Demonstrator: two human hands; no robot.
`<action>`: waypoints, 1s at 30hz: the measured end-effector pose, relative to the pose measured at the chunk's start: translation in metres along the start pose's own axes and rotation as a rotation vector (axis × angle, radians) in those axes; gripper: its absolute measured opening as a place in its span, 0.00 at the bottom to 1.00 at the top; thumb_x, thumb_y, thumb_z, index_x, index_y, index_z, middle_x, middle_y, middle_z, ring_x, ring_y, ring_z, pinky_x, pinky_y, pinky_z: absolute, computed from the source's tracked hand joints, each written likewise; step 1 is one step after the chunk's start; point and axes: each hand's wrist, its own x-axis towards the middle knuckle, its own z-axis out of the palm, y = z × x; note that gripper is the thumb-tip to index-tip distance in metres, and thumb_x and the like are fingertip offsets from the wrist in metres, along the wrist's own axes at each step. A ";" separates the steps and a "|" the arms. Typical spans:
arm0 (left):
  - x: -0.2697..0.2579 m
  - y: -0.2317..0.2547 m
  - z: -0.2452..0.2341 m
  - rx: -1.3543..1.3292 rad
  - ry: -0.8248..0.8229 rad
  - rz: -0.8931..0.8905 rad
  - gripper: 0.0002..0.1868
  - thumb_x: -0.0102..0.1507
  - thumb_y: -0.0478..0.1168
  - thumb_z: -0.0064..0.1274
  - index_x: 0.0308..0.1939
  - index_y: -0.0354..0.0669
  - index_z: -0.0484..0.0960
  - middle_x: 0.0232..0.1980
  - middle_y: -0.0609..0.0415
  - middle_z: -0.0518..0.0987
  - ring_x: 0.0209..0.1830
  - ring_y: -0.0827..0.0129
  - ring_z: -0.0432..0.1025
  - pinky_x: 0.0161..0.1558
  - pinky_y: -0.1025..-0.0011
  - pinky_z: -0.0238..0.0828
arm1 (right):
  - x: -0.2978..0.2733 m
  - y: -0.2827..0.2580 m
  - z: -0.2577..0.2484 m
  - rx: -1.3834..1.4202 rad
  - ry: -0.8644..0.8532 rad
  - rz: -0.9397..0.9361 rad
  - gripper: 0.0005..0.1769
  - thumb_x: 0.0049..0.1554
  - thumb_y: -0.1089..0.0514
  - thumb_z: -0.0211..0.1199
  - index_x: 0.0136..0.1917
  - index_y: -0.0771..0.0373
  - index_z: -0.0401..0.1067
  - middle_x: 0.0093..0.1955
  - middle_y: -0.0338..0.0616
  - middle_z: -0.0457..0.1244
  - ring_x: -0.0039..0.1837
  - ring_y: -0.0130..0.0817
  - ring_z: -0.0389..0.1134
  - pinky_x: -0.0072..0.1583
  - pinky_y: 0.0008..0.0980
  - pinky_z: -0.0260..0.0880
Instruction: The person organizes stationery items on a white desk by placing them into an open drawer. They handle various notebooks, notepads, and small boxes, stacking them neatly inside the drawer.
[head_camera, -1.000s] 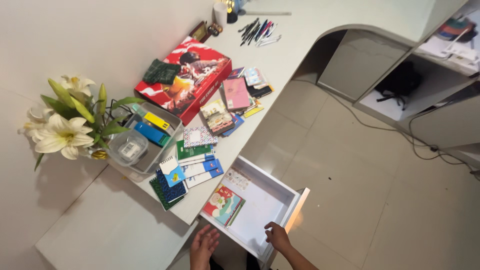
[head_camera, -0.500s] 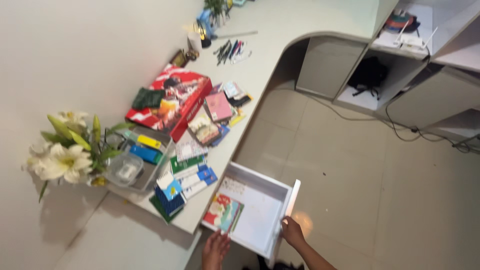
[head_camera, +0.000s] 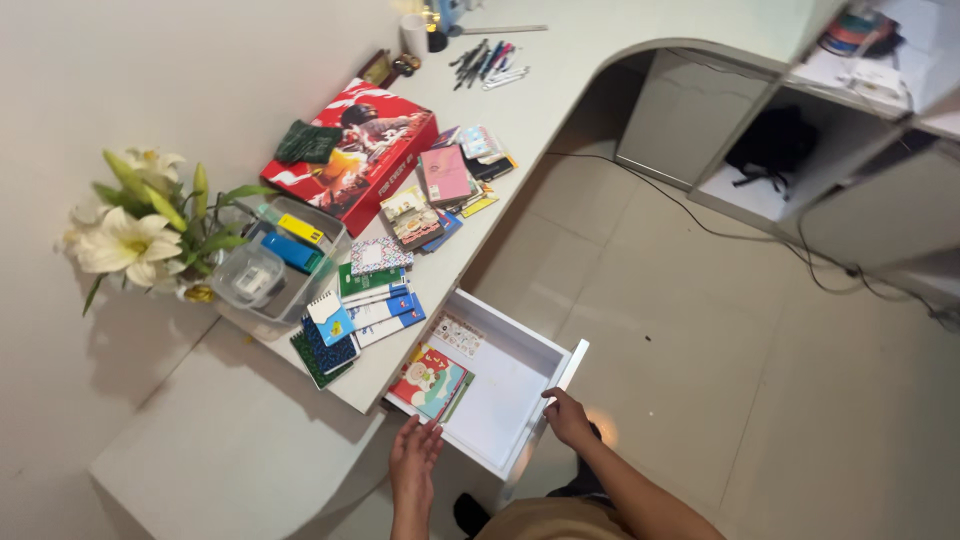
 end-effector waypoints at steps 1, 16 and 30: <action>0.003 -0.004 0.011 -0.021 0.028 0.017 0.24 0.68 0.41 0.47 0.68 0.39 0.67 0.59 0.42 0.80 0.57 0.58 0.76 0.56 0.63 0.73 | 0.011 -0.001 -0.009 -0.001 -0.028 -0.025 0.18 0.59 0.62 0.57 0.62 0.58 0.71 0.44 0.46 0.72 0.49 0.36 0.75 0.54 0.36 0.75; -0.014 -0.100 0.182 -0.151 0.111 -0.077 0.22 0.68 0.42 0.46 0.66 0.42 0.71 0.58 0.43 0.80 0.56 0.56 0.77 0.55 0.60 0.74 | 0.121 0.026 -0.162 0.000 -0.328 -0.053 0.14 0.61 0.60 0.55 0.60 0.58 0.72 0.46 0.47 0.72 0.48 0.32 0.75 0.47 0.35 0.75; 0.042 -0.061 0.202 -0.186 0.205 0.022 0.22 0.70 0.43 0.45 0.66 0.41 0.70 0.61 0.42 0.78 0.56 0.56 0.77 0.55 0.61 0.74 | 0.184 0.001 -0.165 -0.110 -0.255 -0.316 0.26 0.59 0.51 0.64 0.69 0.54 0.67 0.65 0.52 0.68 0.66 0.44 0.71 0.62 0.39 0.73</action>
